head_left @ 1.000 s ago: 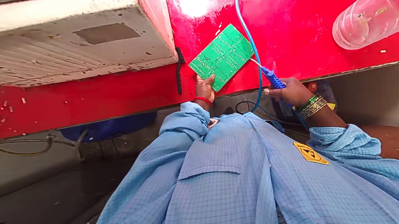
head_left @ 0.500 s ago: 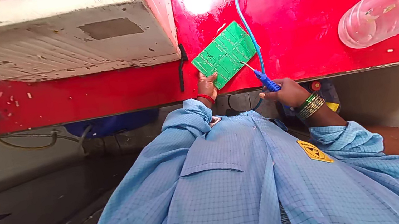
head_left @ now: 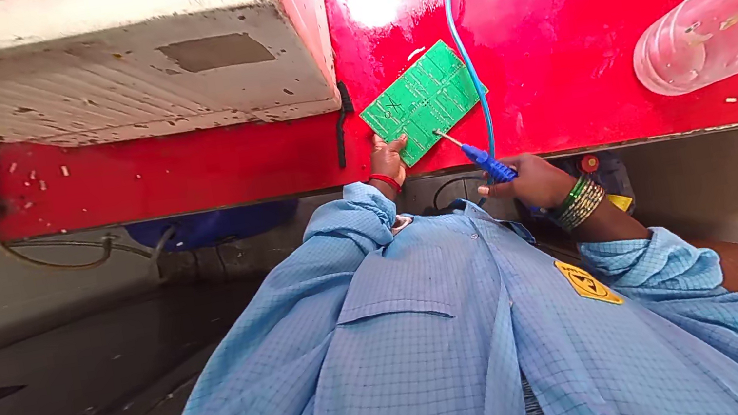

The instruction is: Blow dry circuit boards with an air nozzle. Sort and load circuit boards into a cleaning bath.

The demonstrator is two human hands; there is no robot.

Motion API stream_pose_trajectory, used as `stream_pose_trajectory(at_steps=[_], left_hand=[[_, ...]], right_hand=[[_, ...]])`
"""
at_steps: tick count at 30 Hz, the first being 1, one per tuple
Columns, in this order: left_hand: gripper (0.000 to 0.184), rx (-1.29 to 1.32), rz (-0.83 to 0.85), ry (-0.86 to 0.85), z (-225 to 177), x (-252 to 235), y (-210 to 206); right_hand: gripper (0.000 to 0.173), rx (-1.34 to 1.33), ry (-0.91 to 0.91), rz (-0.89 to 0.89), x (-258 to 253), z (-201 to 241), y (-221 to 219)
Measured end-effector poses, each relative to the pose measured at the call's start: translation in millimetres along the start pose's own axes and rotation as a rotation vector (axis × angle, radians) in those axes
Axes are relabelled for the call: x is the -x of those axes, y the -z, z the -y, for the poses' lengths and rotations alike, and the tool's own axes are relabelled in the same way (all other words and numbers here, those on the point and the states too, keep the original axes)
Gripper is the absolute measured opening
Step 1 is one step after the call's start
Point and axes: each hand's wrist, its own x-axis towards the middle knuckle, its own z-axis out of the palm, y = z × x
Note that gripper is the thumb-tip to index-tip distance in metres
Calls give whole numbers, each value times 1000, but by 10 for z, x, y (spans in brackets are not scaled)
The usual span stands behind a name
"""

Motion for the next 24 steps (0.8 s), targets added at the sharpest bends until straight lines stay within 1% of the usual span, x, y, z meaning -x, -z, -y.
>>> stream_pose_trajectory(at_steps=[3,6,8,12,16,20,24], left_hand=[[58,-3,-6,3,-6,12,-4],[59,-14,-1,5,-16,19,-9],[58,-12,-3,2,-17,26,-12],[57,-2,-4,1,-12,16,-15],[58,-3,3,8,4,-3,2],[58,-2,8,3,-2,0,5],[58,-4,2,3,-2,4,2]], right_hand=[[37,-64,2,-104,-179,38,151],[40,-117,-17,-134,-351,149,264],[39,-132,-19,-142,-423,234,256],[42,-71,24,-73,-410,432,126],[44,-23,43,-26,-397,533,40],[48,-49,4,-110,-490,420,161],[42,-146,-42,-217,-587,136,307]])
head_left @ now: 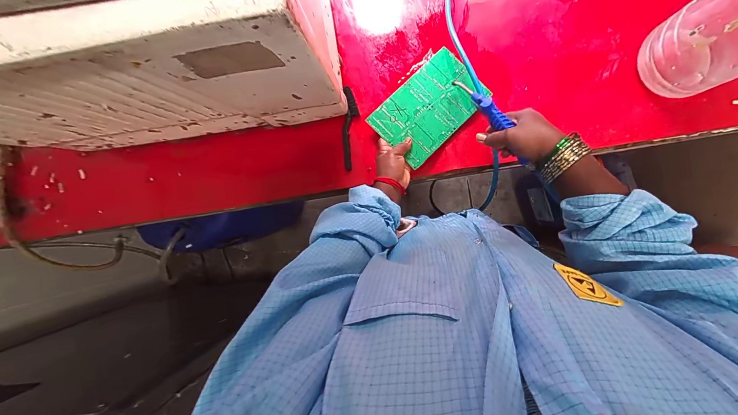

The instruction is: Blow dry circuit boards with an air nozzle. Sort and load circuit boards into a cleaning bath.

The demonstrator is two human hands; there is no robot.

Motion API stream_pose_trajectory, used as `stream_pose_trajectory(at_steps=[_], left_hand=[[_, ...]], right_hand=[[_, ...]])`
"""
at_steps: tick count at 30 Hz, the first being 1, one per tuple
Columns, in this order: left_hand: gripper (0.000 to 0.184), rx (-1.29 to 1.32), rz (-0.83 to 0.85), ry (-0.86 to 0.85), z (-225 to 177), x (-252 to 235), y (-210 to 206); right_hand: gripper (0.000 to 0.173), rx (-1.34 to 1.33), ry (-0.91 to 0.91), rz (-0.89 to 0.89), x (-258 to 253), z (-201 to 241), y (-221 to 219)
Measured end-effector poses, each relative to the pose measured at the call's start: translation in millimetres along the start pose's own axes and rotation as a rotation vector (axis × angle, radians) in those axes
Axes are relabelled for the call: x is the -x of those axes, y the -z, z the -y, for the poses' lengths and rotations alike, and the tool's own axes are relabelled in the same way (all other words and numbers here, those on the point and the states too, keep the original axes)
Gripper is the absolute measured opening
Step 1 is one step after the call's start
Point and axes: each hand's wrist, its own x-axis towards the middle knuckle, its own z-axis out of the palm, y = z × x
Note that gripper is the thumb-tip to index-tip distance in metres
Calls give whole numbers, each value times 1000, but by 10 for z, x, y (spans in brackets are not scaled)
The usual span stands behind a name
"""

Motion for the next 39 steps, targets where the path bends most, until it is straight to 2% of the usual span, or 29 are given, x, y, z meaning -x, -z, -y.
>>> stream_pose_trajectory(at_steps=[6,10,12,15,17,19,22,24,27,29,31,34,37,39], left_hand=[[58,3,-1,18,-5,-4,2],[57,-11,-3,18,-62,22,-40],[52,-63,3,-13,-173,31,-110],[50,-235,46,-98,-500,67,-280],[47,-361,96,-212,-759,92,-418],[45,-530,173,-395,-987,73,-502],[39,-967,206,-710,-1323,170,-630],[36,-1249,264,-843,-1467,286,-702],[36,-1481,440,-996,-1394,276,-622],[36,-1535,554,-1090,-1247,218,-475],[36,-1533,579,-1191,-1095,166,-319],[40,-1521,499,-1221,-918,123,-143],[42,-1465,253,-1202,-750,141,-40],[51,-1450,87,-1124,-665,178,11]], right_hand=[[40,12,-13,-5,279,-205,27],[39,71,24,103,558,-252,-100],[40,77,48,132,719,-185,-88],[40,11,164,37,875,-178,11],[47,-41,241,-62,956,-181,115],[48,-81,287,-134,1001,-197,208],[49,-112,285,-185,997,-264,295],[48,-129,272,-209,1014,-321,316],[44,-150,273,-200,1051,-402,320],[42,-143,274,-166,1092,-437,324],[40,-127,263,-136,1134,-462,319],[41,-97,251,-76,1166,-498,305],[41,-89,261,-26,1156,-484,240],[42,-78,255,0,1135,-448,191]])
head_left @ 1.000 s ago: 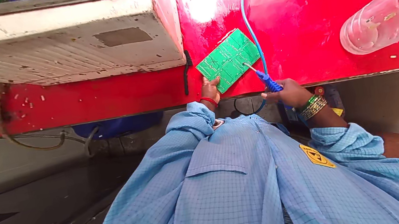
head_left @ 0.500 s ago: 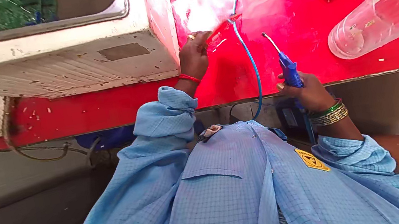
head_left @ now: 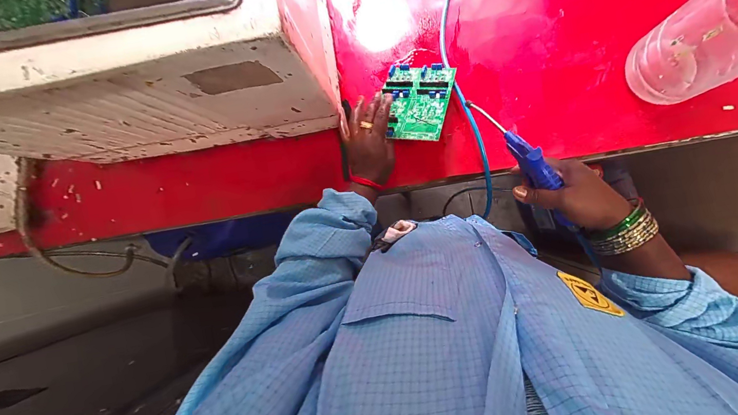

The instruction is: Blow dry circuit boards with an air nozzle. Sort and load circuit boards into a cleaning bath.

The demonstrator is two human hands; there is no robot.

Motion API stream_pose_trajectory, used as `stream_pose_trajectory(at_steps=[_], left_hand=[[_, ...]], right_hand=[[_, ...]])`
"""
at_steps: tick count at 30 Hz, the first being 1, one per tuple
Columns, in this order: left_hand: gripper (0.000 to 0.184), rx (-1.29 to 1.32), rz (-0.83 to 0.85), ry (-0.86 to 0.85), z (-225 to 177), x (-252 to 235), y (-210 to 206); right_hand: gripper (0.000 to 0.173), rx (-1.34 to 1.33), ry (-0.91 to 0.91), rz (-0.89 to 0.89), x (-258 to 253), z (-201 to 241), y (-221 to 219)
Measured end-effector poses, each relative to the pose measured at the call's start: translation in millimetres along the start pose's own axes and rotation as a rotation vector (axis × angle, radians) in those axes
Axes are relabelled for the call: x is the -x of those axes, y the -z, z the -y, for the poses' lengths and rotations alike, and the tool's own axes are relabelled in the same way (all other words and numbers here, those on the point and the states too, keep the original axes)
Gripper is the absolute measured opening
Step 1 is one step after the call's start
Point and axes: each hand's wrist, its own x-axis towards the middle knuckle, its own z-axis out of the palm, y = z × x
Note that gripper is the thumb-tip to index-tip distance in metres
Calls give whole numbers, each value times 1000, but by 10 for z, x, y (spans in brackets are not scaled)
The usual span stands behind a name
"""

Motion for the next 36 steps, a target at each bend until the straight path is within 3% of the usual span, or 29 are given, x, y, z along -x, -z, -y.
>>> stream_pose_trajectory(at_steps=[5,8,12,17,20,26,32,36], left_hand=[[93,135,-96,420,-118,143,-114],[108,306,-19,647,-177,161,-120],[96,603,37,766,-132,193,-203],[101,1105,-89,903,-215,129,-212],[94,1288,-129,940,-316,65,-79],[73,1402,-275,1164,-452,13,-33],[44,1522,-319,1189,-512,-16,-46],[53,1523,-266,1155,-558,-29,-95]], right_hand=[[38,3,-39,28,-126,88,-72],[37,-18,-24,19,-229,86,-74],[38,-35,-32,-21,-337,75,-81],[36,-31,-68,-45,-355,113,-57],[39,4,-70,-29,-339,57,-37],[38,36,-48,15,-230,87,-103],[36,34,-58,25,-236,121,-207],[37,13,-53,29,-228,143,-218]])
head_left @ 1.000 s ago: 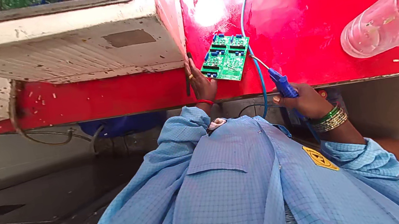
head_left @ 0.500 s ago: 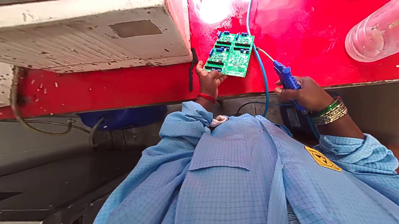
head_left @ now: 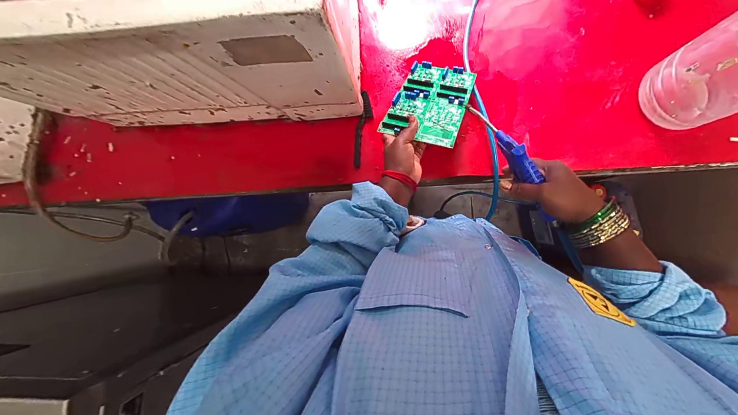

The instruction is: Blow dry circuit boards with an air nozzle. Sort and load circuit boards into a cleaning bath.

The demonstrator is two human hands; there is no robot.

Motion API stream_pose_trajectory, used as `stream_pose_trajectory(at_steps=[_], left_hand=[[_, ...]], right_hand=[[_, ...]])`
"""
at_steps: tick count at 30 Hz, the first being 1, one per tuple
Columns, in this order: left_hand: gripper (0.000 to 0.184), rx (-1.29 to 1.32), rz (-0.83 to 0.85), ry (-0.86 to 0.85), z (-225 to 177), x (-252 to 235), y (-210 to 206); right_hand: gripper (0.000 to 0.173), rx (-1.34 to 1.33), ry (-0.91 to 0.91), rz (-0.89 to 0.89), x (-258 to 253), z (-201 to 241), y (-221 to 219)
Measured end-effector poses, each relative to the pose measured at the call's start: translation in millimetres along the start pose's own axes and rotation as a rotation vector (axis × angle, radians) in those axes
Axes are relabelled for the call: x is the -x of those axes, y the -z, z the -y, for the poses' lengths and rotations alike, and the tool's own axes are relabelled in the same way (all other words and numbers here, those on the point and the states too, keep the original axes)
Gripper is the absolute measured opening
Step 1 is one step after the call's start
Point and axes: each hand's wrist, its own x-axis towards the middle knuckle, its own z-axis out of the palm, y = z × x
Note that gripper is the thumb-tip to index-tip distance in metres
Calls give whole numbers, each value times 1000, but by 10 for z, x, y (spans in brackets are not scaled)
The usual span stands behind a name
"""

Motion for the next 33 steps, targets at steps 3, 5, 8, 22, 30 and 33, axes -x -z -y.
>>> stream_pose_trajectory(at_steps=[3,5,8,22,30,33], left_hand=[[73,32,-15,-18,60,-58,-12],[73,7,-56,-30,73,-89,-23],[70,-51,-85,-12,16,-111,14],[45,-293,-93,-57,-233,-205,465],[64,-445,-66,-106,-216,-203,463],[64,-448,-77,-106,-190,-221,478]], right_hand=[[36,-13,-1,8,-8,-5,7],[36,-9,-10,11,-25,-14,4],[36,-14,-14,5,-28,-25,2],[36,-9,-121,13,-82,-175,11],[35,-56,-182,52,-377,-261,-142],[34,-55,-137,31,-547,-205,-153]])
